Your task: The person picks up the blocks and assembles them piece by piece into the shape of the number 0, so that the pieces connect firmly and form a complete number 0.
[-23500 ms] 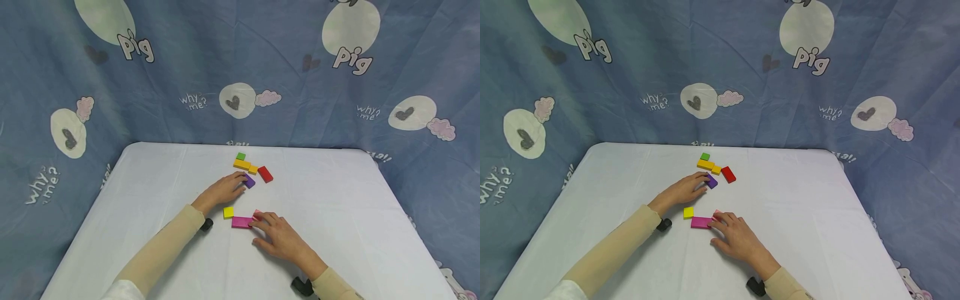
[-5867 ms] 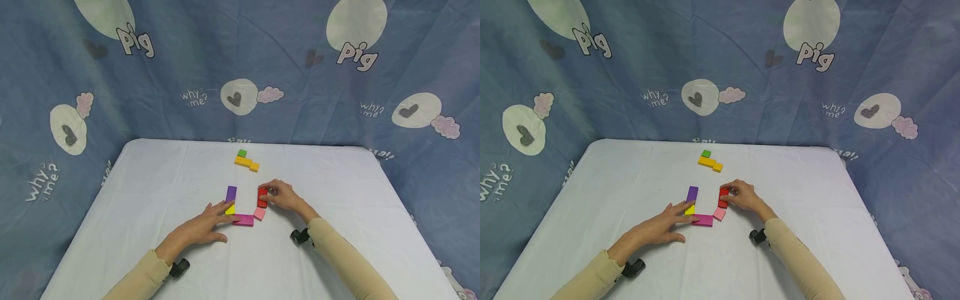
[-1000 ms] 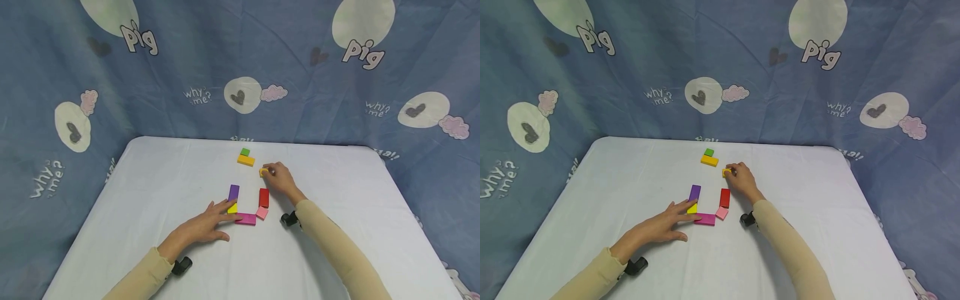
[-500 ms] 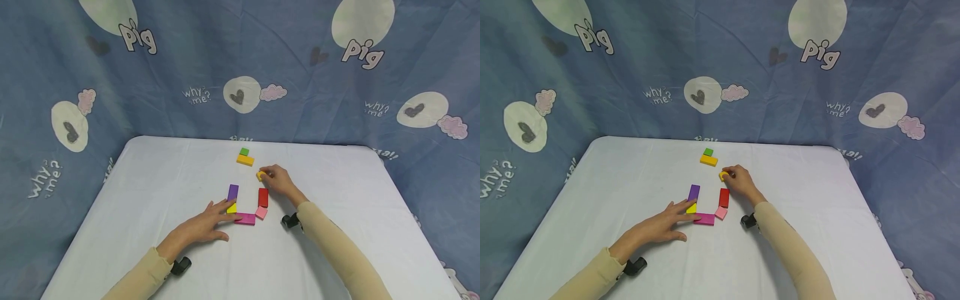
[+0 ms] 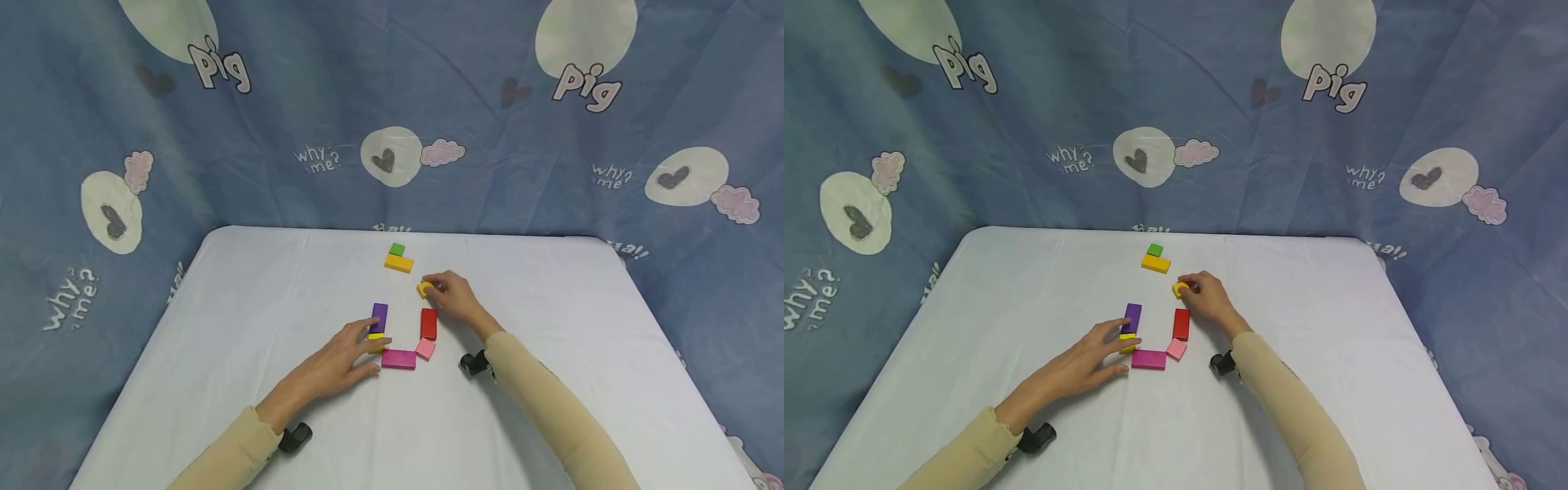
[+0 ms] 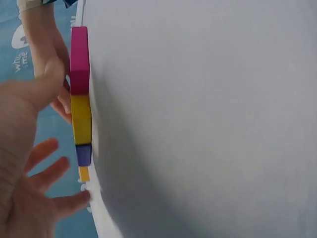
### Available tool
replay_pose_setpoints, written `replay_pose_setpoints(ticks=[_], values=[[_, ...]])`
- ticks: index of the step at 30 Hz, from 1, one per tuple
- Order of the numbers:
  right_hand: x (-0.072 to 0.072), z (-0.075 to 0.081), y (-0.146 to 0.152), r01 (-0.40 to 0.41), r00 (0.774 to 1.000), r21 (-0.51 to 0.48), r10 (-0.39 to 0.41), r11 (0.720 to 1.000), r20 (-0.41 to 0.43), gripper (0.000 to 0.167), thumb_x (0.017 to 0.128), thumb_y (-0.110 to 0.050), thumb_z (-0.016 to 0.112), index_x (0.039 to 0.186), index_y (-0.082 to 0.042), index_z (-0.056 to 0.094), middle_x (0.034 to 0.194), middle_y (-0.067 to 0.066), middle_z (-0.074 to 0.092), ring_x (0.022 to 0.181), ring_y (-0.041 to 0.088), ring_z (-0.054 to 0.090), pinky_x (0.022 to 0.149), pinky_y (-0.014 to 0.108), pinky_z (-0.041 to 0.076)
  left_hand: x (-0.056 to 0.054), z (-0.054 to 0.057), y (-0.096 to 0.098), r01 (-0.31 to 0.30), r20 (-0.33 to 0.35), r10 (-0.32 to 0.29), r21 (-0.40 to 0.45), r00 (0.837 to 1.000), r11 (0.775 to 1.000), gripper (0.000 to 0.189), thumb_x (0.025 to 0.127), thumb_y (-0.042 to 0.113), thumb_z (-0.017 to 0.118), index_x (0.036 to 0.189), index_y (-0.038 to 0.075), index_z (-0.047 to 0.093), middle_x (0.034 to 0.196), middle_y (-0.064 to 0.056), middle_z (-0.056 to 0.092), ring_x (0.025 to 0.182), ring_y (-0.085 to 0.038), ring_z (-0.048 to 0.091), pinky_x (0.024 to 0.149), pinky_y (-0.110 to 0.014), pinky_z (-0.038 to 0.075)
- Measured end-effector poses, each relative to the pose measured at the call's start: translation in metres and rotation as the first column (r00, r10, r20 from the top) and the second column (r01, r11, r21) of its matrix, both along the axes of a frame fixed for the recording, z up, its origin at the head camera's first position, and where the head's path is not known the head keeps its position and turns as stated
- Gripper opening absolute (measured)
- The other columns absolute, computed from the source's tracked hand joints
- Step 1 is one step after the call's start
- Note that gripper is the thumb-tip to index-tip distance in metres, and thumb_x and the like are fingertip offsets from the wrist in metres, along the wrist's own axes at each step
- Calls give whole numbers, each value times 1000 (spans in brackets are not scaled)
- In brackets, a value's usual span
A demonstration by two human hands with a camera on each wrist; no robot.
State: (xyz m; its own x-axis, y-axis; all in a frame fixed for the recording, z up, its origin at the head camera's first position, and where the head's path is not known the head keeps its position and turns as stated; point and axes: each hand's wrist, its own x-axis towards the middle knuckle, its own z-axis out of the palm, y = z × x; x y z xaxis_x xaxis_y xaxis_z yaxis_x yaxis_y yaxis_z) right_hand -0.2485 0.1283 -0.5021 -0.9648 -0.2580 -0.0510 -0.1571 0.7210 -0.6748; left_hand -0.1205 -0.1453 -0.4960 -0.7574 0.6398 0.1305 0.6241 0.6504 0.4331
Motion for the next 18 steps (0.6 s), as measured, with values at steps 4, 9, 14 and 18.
replay_pose_setpoints(ticks=[4,9,14,18], values=[[1,0,0,2,1000,-6,-2,1000,-5,31,95,-19,66,125,-12,68,105,5,61,91,21,54,78,33,47,-4,0,2,-8,-112,10,14,994,1000,43,91,28,71,133,18,62,143,-11,45,131,-27,43,104,-45,41],[1,0,-1,-2,1000,2,2,1000,-7,32,95,-20,66,126,-12,67,108,5,61,93,21,53,80,34,47,-5,3,4,57,-105,-67,-99,992,994,45,91,34,70,134,20,62,144,-9,45,132,-27,41,106,-47,37],[1,0,-1,-5,1000,-4,5,1000,-7,32,95,-20,67,126,-12,67,109,6,61,94,22,53,82,34,48,-4,5,6,80,-72,-98,-217,993,973,50,91,42,67,139,27,58,146,-6,43,134,-27,39,108,-46,36],[2,1,0,-6,1000,-10,6,1000,-9,32,95,-19,67,126,-11,67,109,7,61,94,22,54,82,35,48,-5,5,7,88,-59,-105,-235,993,968,51,91,39,69,139,28,57,146,-6,43,134,-26,38,107,-44,36]])
